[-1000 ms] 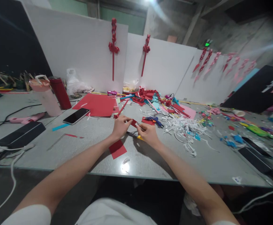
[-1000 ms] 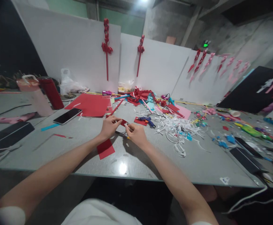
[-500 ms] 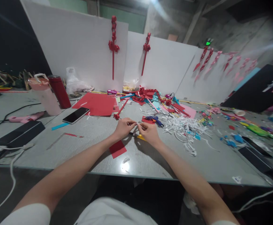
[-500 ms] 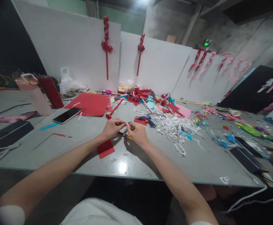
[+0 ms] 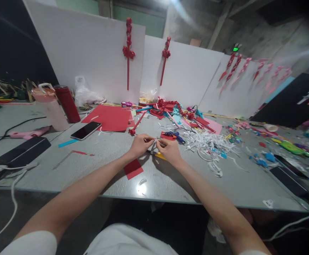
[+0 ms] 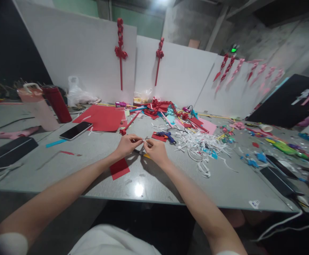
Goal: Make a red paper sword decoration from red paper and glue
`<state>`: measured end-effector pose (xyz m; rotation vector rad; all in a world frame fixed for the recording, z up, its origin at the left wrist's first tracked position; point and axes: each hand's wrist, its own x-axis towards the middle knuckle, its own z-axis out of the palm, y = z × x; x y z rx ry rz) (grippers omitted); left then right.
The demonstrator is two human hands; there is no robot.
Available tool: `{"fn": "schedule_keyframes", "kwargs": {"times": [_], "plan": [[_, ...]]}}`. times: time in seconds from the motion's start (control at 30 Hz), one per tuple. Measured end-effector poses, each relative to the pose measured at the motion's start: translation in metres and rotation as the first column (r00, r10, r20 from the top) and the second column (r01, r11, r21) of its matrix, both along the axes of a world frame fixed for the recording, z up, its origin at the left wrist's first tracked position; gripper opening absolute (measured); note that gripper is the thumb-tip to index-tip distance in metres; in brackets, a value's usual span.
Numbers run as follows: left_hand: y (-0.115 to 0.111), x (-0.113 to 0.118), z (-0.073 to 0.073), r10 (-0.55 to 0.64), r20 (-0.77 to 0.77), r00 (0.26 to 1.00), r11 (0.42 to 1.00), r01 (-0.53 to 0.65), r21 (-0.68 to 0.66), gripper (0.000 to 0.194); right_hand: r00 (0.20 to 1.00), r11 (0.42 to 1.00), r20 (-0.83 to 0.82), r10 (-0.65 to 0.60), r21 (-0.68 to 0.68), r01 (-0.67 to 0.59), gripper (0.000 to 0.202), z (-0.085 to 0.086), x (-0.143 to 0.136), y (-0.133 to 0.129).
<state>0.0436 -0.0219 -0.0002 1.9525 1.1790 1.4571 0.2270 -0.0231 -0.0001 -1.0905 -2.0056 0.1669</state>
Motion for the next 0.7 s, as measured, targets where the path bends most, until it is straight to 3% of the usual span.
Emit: {"fn": "schedule_keyframes", "kwargs": {"times": [0.27,0.7], "plan": [[0.0002,0.0001,-0.0008,-0.011,0.007,1.000,1.000,0.011,-0.006,0.013,0.999,0.997,0.036,-0.026,0.080,0.023,0.030,0.0004,0.0016,0.0010],[0.0000,0.0014,-0.0015,-0.042,0.038,0.998,0.999,0.043,-0.011,0.015,0.998,0.996,0.022,-0.051,0.079,0.049,0.030,-0.0049,0.0012,0.0037]]}}
